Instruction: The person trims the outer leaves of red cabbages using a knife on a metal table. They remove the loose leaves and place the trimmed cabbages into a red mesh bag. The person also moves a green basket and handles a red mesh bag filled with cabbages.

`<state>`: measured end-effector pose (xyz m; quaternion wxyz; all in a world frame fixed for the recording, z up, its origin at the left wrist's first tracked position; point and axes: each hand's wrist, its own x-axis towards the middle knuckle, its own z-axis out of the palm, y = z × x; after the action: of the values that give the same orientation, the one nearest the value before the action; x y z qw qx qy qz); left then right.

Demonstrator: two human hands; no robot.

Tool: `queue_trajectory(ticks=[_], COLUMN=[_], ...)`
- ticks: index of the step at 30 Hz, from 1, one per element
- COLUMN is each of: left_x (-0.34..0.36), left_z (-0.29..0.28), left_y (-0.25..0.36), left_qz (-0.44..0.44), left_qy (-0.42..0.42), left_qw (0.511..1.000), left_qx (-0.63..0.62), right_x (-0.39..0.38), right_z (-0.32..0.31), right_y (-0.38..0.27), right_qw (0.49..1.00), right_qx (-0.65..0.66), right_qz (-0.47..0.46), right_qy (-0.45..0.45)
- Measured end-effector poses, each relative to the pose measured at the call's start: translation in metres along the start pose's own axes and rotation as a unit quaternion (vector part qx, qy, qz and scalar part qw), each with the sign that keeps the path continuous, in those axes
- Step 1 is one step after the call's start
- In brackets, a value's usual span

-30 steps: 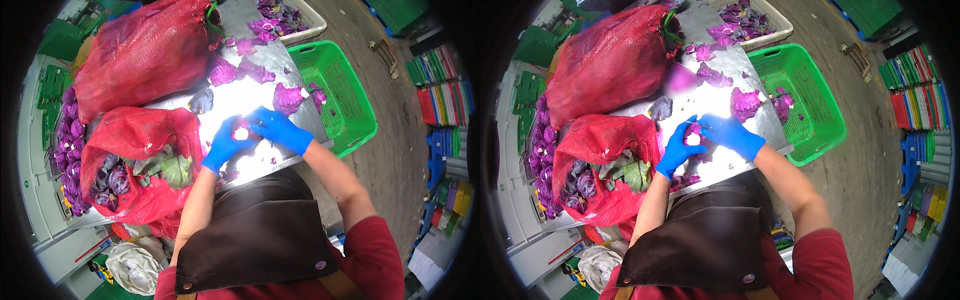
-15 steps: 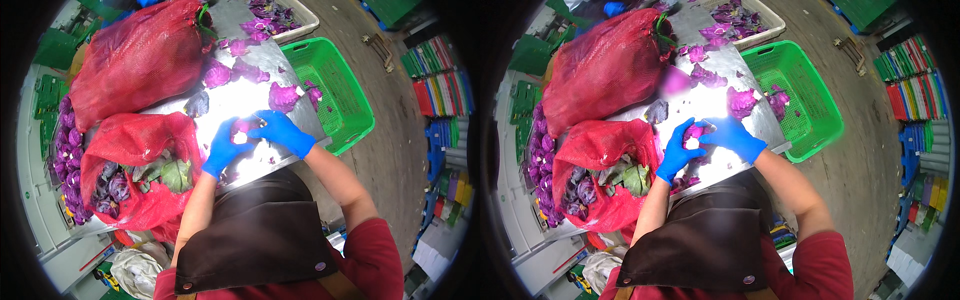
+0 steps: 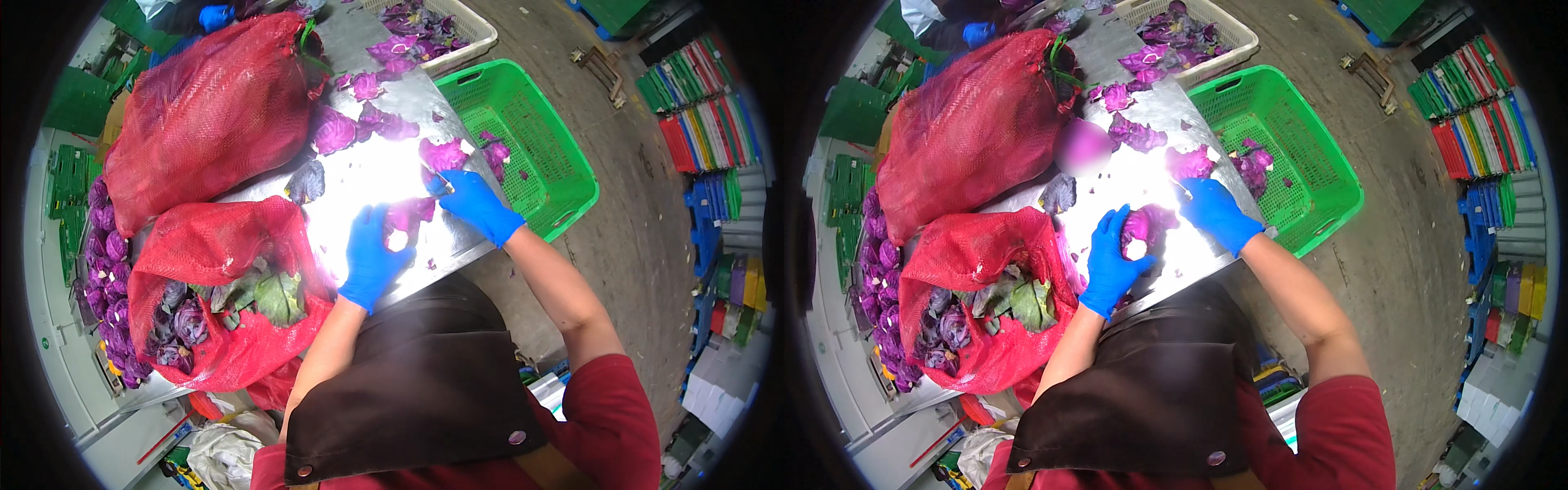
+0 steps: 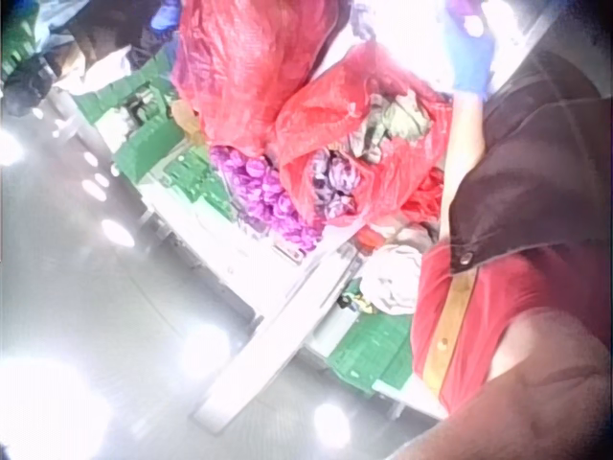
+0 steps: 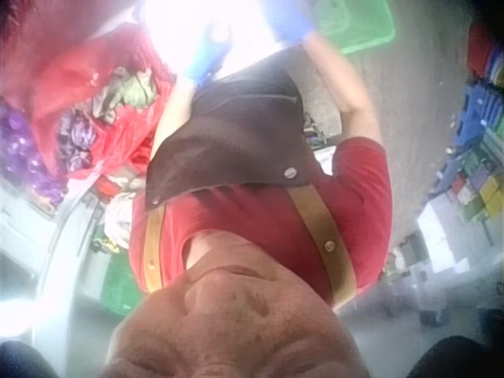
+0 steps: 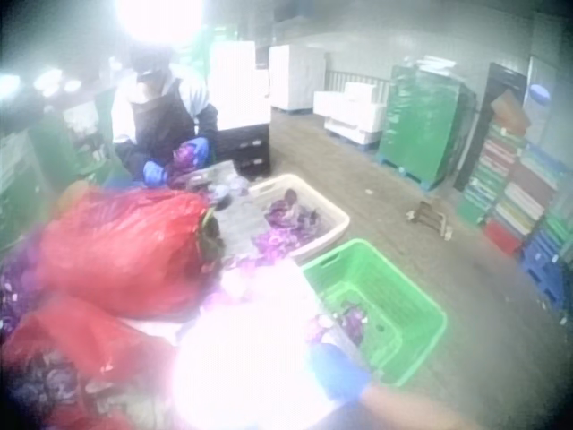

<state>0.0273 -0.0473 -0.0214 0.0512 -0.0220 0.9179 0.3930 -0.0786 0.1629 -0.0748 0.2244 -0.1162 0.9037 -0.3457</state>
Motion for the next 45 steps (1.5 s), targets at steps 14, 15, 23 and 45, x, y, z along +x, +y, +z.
queue_trajectory(ticks=[14, 15, 23, 45], left_x=[-0.033, -0.037, -0.018, -0.048], left_z=[-0.026, -0.026, -0.037, -0.021], left_y=[-0.085, -0.088, -0.042, -0.008], left_qz=[-0.114, -0.167, -0.050, -0.170], left_qy=[0.050, 0.070, -0.078, 0.177], left_qw=[0.662, 0.545, 0.298, 0.472], left_qx=[-0.739, -0.819, -0.950, -0.847], right_x=[-0.005, -0.009, -0.015, -0.012], right_z=[-0.006, -0.025, -0.053, -0.014], right_y=[-0.021, -0.029, -0.092, -0.129], right_qw=[0.911, 0.914, 0.968, 0.903], right_qx=[0.401, 0.391, 0.215, 0.395], right_qz=[0.091, 0.096, -0.101, 0.011], right_qy=[-0.026, -0.044, 0.083, -0.170])
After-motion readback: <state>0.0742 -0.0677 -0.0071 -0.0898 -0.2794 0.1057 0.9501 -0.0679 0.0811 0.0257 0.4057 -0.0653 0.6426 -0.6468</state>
